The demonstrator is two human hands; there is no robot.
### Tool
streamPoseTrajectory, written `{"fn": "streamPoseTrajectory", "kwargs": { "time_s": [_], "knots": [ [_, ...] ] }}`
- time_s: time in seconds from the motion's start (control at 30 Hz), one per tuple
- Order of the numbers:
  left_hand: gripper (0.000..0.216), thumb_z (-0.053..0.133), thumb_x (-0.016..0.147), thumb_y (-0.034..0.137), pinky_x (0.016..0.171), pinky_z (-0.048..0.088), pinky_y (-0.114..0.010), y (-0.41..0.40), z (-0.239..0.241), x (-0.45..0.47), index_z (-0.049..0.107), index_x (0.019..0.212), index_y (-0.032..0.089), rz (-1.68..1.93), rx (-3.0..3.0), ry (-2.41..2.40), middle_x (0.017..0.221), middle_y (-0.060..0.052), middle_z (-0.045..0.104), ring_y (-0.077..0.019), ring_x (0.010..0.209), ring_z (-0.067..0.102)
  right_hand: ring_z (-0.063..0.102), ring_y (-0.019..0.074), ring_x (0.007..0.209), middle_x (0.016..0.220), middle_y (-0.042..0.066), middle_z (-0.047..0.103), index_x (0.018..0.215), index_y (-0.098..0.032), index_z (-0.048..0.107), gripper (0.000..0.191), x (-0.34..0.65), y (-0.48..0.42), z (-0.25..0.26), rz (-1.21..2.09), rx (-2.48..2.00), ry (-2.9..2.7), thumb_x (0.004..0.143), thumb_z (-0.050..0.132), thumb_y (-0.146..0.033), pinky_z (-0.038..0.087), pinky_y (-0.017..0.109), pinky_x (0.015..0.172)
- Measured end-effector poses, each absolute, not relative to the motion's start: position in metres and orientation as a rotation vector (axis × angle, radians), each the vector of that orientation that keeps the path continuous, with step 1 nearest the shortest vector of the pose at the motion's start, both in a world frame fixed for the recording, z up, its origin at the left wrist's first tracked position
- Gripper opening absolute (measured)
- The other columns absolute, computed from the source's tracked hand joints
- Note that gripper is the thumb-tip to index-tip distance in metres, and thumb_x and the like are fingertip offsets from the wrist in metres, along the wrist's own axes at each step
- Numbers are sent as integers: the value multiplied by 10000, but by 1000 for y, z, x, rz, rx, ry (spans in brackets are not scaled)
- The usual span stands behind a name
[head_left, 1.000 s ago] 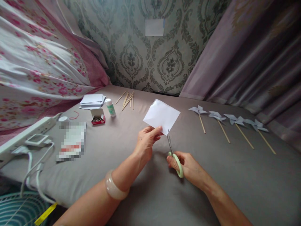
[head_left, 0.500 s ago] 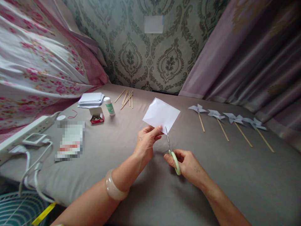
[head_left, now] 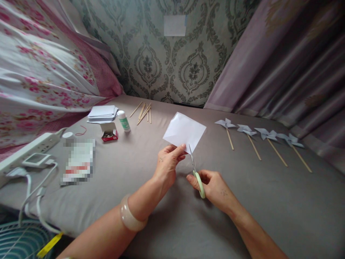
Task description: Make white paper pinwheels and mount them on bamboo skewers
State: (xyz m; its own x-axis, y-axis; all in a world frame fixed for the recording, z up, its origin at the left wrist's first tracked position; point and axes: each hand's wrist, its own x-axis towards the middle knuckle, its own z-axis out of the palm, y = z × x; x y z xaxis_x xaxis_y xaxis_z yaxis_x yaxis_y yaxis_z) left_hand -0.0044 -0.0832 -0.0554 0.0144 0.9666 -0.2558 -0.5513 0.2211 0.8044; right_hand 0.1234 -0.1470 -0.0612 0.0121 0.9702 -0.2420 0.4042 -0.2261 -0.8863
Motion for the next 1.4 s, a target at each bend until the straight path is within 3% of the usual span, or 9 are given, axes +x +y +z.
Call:
{"fn": "streamPoseTrajectory", "kwargs": {
  "time_s": [0.9,1.4],
  "knots": [
    [270,843,520,284,589,431,-211,-82,-55,-4,622,561,133,1296,563,918,606,-18,643,-90,582,584,336,85,502,496,-45,415,508,-183,485,382,128,-145,-71,1104,-1743,-1362,639,680,-484,254,240,470],
    [252,818,575,310,600,431,-235,-90,-57,1,636,559,136,1222,695,944,590,-32,638,-103,569,567,381,97,516,518,-31,474,557,-175,530,344,131,-145,-67,1137,-1702,-1344,656,678,-470,294,245,490]
  ]
}}
